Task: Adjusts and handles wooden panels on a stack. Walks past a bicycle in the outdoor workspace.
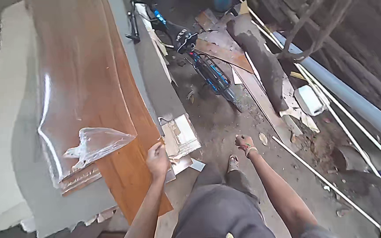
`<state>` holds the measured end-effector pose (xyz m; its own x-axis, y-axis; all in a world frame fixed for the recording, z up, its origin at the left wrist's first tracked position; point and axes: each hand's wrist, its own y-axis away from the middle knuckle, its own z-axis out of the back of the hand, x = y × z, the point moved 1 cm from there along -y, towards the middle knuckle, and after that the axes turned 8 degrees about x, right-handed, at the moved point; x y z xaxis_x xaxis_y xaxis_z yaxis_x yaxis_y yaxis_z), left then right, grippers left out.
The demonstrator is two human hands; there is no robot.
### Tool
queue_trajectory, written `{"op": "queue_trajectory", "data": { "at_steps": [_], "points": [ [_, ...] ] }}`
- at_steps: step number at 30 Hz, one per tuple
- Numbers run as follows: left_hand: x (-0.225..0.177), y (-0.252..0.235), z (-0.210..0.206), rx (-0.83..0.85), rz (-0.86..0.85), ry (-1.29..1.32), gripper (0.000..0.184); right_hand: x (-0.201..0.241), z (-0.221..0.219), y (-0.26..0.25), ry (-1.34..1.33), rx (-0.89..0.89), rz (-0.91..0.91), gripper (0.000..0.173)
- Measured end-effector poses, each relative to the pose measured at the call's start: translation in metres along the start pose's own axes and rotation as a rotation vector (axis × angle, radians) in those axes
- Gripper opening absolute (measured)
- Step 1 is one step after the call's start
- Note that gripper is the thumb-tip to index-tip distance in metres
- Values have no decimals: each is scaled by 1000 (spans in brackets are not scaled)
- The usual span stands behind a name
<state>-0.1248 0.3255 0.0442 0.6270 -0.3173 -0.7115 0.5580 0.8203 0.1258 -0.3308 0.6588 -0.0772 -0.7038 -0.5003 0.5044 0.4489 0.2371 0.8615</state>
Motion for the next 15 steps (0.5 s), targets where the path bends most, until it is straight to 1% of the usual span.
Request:
{"op": "queue_trajectory", "data": {
  "at_steps": [2,3,6,8,10,12,13,15],
  "points": [
    [-18,-12,-14,5,-5,38,26,24,-1,-1,-99,42,28,40],
    [-29,-22,-24,-5,29,99,24,39,-1,-2,-138,56,46,39],
    [-61,-59,-52,-47,231,416,24,85,-2,-9,-269,93,92,38],
    [-80,-93,-73,-78,304,575,26,117,0,-23,-351,109,94,41],
    [-106,-135,-95,-73,265,642,25,150,5,-48,-427,103,95,48],
    [-133,-187,-121,-54,183,709,24,182,12,-77,-452,66,107,57],
    [-147,-215,-133,-43,159,734,25,195,14,-91,-442,51,111,60],
    [-186,-286,-156,-2,136,748,34,232,18,-123,-418,33,133,65]
  ]
}}
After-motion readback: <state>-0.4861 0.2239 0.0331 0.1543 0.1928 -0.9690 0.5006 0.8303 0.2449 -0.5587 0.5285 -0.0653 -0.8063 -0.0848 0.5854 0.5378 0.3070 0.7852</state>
